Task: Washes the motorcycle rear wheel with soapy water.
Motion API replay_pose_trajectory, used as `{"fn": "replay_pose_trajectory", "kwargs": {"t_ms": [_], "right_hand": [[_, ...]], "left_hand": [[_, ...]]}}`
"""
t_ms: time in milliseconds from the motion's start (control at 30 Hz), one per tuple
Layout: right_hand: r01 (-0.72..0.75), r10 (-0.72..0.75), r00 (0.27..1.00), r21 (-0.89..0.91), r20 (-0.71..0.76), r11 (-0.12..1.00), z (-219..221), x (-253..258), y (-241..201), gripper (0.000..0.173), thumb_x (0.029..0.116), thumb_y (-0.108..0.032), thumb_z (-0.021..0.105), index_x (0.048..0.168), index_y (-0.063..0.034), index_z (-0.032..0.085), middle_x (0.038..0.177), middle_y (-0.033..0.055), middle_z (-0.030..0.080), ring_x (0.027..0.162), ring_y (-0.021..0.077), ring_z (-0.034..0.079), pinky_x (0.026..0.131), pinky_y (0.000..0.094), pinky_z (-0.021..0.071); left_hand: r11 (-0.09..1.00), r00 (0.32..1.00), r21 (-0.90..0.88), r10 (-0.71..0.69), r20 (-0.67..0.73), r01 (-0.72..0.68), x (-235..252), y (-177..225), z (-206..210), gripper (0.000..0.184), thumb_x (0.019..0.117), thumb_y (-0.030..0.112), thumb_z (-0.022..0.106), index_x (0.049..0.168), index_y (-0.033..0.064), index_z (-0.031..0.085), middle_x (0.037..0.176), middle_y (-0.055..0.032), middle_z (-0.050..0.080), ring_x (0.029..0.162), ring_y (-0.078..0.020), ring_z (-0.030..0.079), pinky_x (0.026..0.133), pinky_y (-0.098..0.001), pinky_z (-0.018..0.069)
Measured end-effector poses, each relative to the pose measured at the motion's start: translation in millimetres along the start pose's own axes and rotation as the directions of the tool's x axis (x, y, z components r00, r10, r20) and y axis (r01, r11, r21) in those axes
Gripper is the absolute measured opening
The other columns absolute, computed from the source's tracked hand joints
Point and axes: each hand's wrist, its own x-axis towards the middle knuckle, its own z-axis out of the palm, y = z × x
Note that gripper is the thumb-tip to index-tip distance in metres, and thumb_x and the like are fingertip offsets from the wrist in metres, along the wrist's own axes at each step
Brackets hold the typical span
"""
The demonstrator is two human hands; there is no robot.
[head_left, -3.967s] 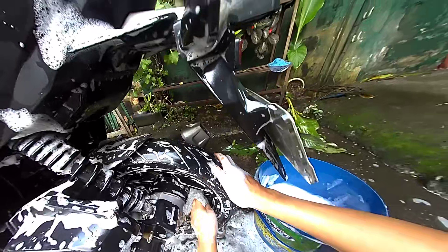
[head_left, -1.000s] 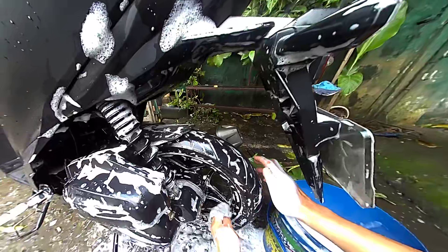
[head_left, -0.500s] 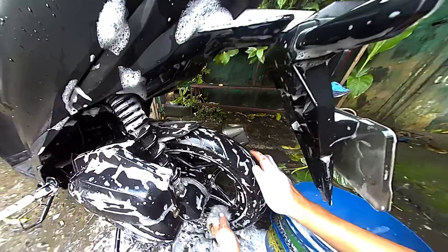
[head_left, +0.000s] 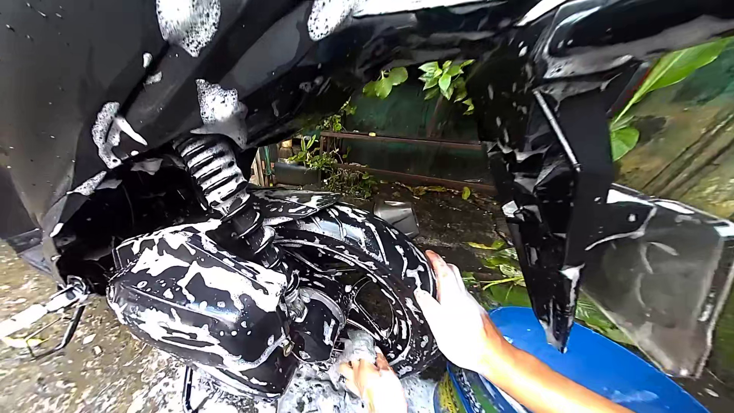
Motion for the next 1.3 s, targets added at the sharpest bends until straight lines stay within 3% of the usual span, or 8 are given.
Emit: {"fn": "replay_pose_trajectory", "kwargs": {"t_ms": [67, 200, 467, 567, 767, 1000, 1200, 1300], "right_hand": [[0.005, -0.005, 1.0, -0.003, -0.007, 1.0, 1, -2, 3, 0.074, 0.0983, -0.048, 0.044, 0.163, -0.0188, 0.024, 0.152, 0.015, 0.046, 0.132, 0.0309, 0.055, 0.103, 0.057, 0.0494], [-0.017, 0.017, 1.0, -0.014, 0.017, 1.0, 1, -8, 12, 0.078, 0.0968, -0.049, 0.046, 0.164, -0.0175, 0.02, 0.153, 0.0155, 0.045, 0.135, 0.03, 0.053, 0.105, 0.0549, 0.0486], [-0.105, 0.104, 0.985, -0.002, 0.141, 0.995, 14, -35, 56, 0.099, 0.0914, -0.055, 0.056, 0.166, -0.0161, 0.005, 0.158, 0.0181, 0.041, 0.138, 0.028, 0.052, 0.11, 0.0529, 0.0469], [-0.129, 0.143, 0.961, -0.077, 0.236, 0.989, 11, -47, 71, 0.099, 0.0946, -0.055, 0.057, 0.166, -0.0139, 0.002, 0.16, 0.0186, 0.039, 0.141, 0.0282, 0.05, 0.113, 0.0513, 0.044], [-0.045, 0.08, 0.949, -0.12, 0.305, 0.992, -22, -47, 88, 0.075, 0.0986, -0.04, 0.05, 0.165, -0.0223, 0.019, 0.155, 0.014, 0.044, 0.118, 0.026, 0.065, 0.096, 0.0498, 0.0557], [0.058, -0.061, 0.996, 0.042, 0.069, 0.997, -34, -15, 49, 0.059, 0.0979, -0.03, 0.043, 0.155, -0.0188, 0.041, 0.148, 0.0101, 0.05, 0.116, 0.0196, 0.064, 0.095, 0.0444, 0.0572], [-0.025, 0.025, 0.997, -0.002, 0.07, 1.0, -17, 2, 6, 0.061, 0.1026, -0.039, 0.035, 0.16, -0.0189, 0.034, 0.155, 0.0137, 0.042, 0.138, 0.0291, 0.049, 0.108, 0.0559, 0.0457], [-0.183, 0.183, 0.972, -0.019, 0.149, 0.983, -11, -2, -3, 0.067, 0.1044, -0.046, 0.037, 0.163, -0.0175, 0.022, 0.157, 0.0157, 0.042, 0.137, 0.0336, 0.051, 0.108, 0.0585, 0.0452]], "left_hand": [[0.977, 0.979, 0.118, 0.189, -0.079, -0.179, 10, 3, -8, 0.03, 0.0988, 0.022, 0.06, 0.114, 0.0, 0.073, 0.122, -0.0224, 0.068, 0.123, -0.041, 0.058, 0.106, -0.056, 0.0463], [0.927, 0.974, 0.355, 0.045, 0.223, -0.124, 49, 14, -9, 0.035, 0.1028, 0.034, 0.049, 0.11, 0.0087, 0.072, 0.119, -0.0096, 0.071, 0.11, -0.0247, 0.069, 0.09, -0.0498, 0.0556], [0.994, 0.982, -0.031, -0.098, 0.159, 0.104, -9, -10, -5, 0.03, 0.0995, 0.028, 0.062, 0.101, -0.0011, 0.072, 0.101, -0.0209, 0.072, 0.102, -0.0363, 0.069, 0.091, -0.058, 0.0531], [0.967, 0.995, -0.236, 0.097, -0.022, -0.099, -13, 3, -7, 0.029, 0.099, 0.021, 0.063, 0.112, -0.0046, 0.07, 0.11, -0.023, 0.07, 0.109, -0.0351, 0.067, 0.098, -0.0545, 0.0521], [0.972, 0.96, 0.095, 0.189, 0.208, -0.213, 44, 51, -26, 0.032, 0.0997, 0.025, 0.055, 0.121, 0.0052, 0.068, 0.129, -0.0126, 0.066, 0.121, -0.0258, 0.063, 0.101, -0.0492, 0.0515], [0.952, 0.934, -0.25, 0.241, 0.264, -0.175, 23, 33, -23, 0.022, 0.0948, 0.017, 0.063, 0.103, -0.0029, 0.069, 0.105, -0.0197, 0.068, 0.102, -0.0318, 0.066, 0.093, -0.0517, 0.0536], [0.824, 0.913, 0.444, 0.199, 0.355, -0.352, 44, 35, -29, 0.036, 0.1008, 0.03, 0.051, 0.127, 0.0131, 0.068, 0.134, -0.0069, 0.067, 0.122, -0.026, 0.064, 0.102, -0.0524, 0.0499], [0.822, 0.91, 0.455, 0.17, 0.378, -0.342, 51, 32, -21, 0.034, 0.1004, 0.026, 0.052, 0.128, 0.0129, 0.067, 0.136, -0.0068, 0.065, 0.122, -0.0247, 0.064, 0.101, -0.0505, 0.0515]]}}
